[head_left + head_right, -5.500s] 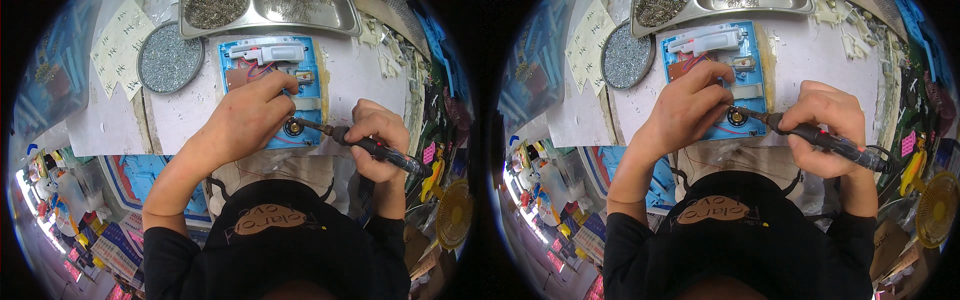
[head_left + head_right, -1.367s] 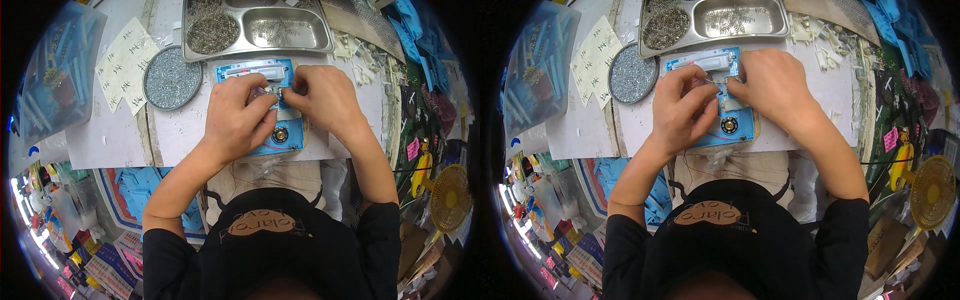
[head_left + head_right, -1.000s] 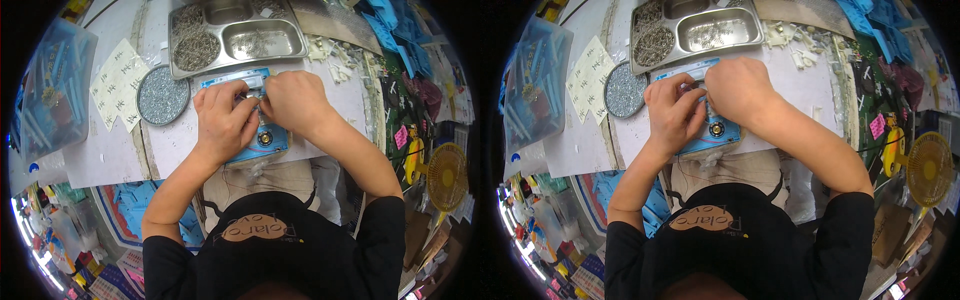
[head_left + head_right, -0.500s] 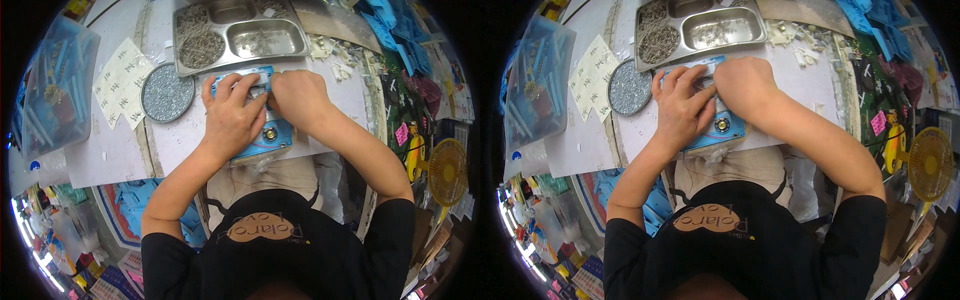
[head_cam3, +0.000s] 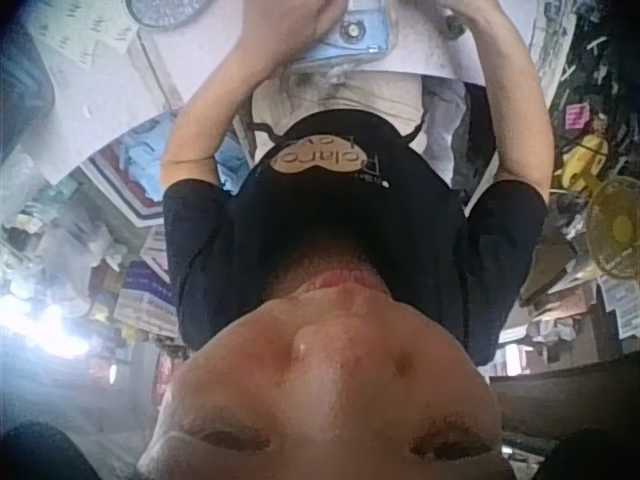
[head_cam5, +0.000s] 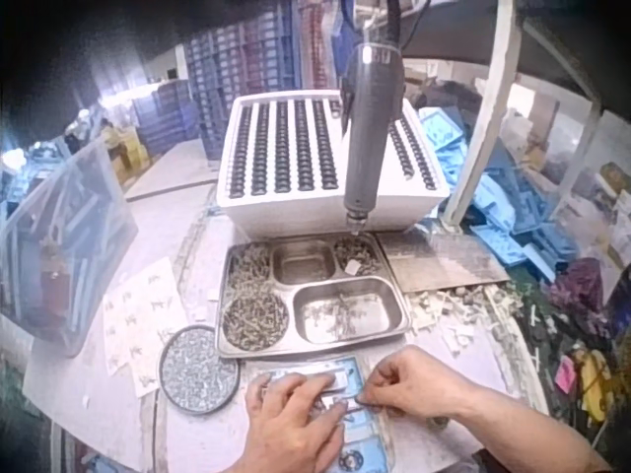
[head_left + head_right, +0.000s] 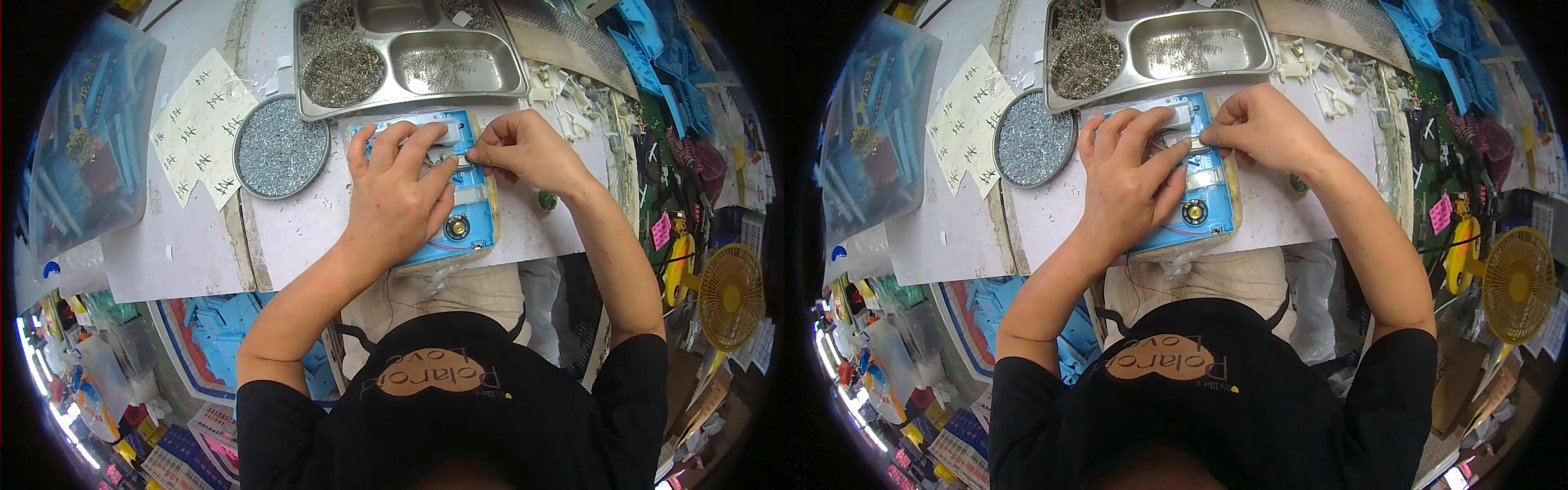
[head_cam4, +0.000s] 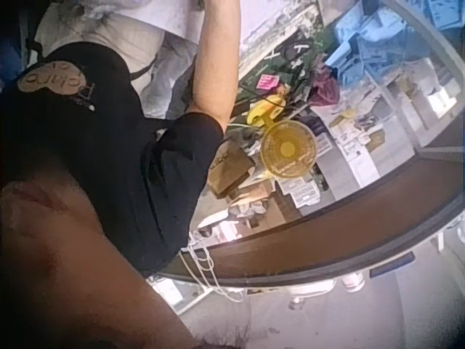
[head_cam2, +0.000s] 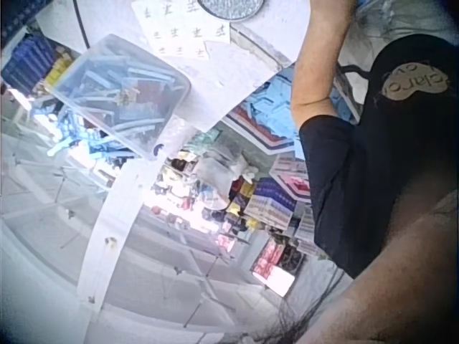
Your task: Assembling the internal components of an electronic device, including screwing the case, soldering wires, and placing parts.
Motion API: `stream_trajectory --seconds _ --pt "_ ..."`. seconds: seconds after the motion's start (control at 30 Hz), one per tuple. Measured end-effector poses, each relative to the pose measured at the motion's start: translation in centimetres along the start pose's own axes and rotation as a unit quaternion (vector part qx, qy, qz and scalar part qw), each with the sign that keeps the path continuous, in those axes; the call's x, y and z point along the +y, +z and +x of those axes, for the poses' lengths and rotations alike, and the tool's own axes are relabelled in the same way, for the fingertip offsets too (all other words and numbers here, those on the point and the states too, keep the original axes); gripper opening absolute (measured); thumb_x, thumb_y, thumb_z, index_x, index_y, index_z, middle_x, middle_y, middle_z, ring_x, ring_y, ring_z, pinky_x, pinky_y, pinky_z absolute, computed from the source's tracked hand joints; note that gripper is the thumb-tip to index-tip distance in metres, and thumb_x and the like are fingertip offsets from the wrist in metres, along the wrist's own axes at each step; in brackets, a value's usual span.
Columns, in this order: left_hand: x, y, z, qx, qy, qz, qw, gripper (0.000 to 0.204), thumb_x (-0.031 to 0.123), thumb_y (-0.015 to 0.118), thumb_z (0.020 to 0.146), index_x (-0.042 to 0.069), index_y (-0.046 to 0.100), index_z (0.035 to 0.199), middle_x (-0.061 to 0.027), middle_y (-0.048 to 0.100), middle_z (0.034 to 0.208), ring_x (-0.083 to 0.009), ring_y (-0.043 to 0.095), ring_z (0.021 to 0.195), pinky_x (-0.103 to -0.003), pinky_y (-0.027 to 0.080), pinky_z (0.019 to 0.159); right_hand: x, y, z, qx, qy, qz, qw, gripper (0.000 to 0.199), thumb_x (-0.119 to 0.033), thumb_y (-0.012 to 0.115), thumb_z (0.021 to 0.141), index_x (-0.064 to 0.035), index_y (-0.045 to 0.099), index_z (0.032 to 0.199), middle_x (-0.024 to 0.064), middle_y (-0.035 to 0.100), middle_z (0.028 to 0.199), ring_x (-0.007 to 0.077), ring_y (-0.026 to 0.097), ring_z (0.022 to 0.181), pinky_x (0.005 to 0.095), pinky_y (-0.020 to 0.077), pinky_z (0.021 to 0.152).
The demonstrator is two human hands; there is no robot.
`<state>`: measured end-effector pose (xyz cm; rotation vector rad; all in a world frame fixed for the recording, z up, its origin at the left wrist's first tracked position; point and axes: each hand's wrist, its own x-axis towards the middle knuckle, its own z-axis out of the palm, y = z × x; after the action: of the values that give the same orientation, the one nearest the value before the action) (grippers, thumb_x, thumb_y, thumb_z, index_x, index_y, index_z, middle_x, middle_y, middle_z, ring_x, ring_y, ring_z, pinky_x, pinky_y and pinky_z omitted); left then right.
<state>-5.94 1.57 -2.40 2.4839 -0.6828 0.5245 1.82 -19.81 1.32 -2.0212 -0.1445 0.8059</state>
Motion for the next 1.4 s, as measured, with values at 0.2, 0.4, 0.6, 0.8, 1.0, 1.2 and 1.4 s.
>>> stream_trajectory --seconds 0.2,0.4,0.6,0.8,1.0,1.2,1.4 --pt "0.1 -0.2 0.1 -0.013 -0.009 -0.006 1.0 0.029 0.018 0.075 0.076 0.011 0.075 0.104 -0.0077 0.059 0.133 -0.0297 0.051 0.123 -0.058 0.025 0.111 0.0 0.6 -0.6 0.044 -0.019 -0.038 0.998 0.024 -0.021 0.077 0.088 0.0023 0.073 0.086 0.0032 0.067 0.068 0.0085 0.058 0.059 0.0262 0.0467 0.054" --pt "0.5 0.0 0.7 -0.013 -0.004 0.005 1.0 0.028 0.018 0.075 0.078 0.013 0.076 0.105 -0.0074 0.058 0.134 -0.0302 0.05 0.124 -0.058 0.026 0.111 0.4 1.0 -1.2 0.116 -0.139 -0.158 0.971 0.02 -0.018 0.076 0.082 0.0023 0.073 0.083 0.015 0.07 0.071 0.022 0.067 0.062 0.0346 0.0522 0.061" --pt "0.3 -0.3 0.3 -0.017 -0.007 0.017 1.0 0.028 0.018 0.075 0.077 0.014 0.076 0.105 -0.0072 0.058 0.133 -0.0295 0.05 0.124 -0.057 0.025 0.112 -0.5 1.3 -0.6 0.123 -0.121 -0.213 0.962 0.021 -0.02 0.073 0.078 0.0006 0.071 0.076 0.0204 0.071 0.076 0.037 0.07 0.074 0.0446 0.0546 0.072" --pt "0.4 -0.1 0.4 -0.022 0.002 0.019 1.0 0.036 0.018 0.075 0.077 0.02 0.075 0.113 -0.0074 0.058 0.134 -0.0313 0.05 0.122 -0.053 0.027 0.11 0.9 -0.6 -1.2 0.011 -0.022 0.015 1.0 0.022 -0.018 0.071 0.092 0.0038 0.072 0.087 0.0082 0.071 0.074 0.011 0.064 0.063 0.0287 0.0508 0.054" --pt "0.5 -0.1 0.3 -0.035 0.008 0.042 0.998 0.042 0.02 0.075 0.076 0.024 0.074 0.117 -0.0076 0.055 0.135 -0.0307 0.047 0.124 -0.055 0.025 0.11 1.6 0.3 -1.1 0.026 -0.003 0.114 0.993 0.02 -0.016 0.073 0.093 0.0039 0.071 0.091 0.0044 0.069 0.074 0.008 0.059 0.058 0.0229 0.0466 0.052" --pt "0.5 0.1 0.3 -0.039 0.012 0.048 0.998 0.044 0.019 0.076 0.074 0.024 0.074 0.118 -0.0069 0.054 0.135 -0.0294 0.047 0.123 -0.056 0.024 0.11 1.3 0.7 -1.0 0.042 0.012 0.093 0.995 0.019 -0.015 0.076 0.092 0.0031 0.07 0.09 0.0035 0.065 0.069 0.0077 0.056 0.054 0.0231 0.0449 0.05" --pt "0.4 -0.1 0.2 -0.042 0.018 0.05 0.998 0.047 0.019 0.076 0.074 0.025 0.074 0.12 -0.0055 0.054 0.134 -0.0279 0.047 0.122 -0.057 0.022 0.111 1.7 0.5 -1.0 0.029 0.01 0.12 0.992 0.02 -0.016 0.076 0.092 0.003 0.07 0.091 0.0032 0.066 0.071 0.0071 0.057 0.057 0.0223 0.0464 0.051"
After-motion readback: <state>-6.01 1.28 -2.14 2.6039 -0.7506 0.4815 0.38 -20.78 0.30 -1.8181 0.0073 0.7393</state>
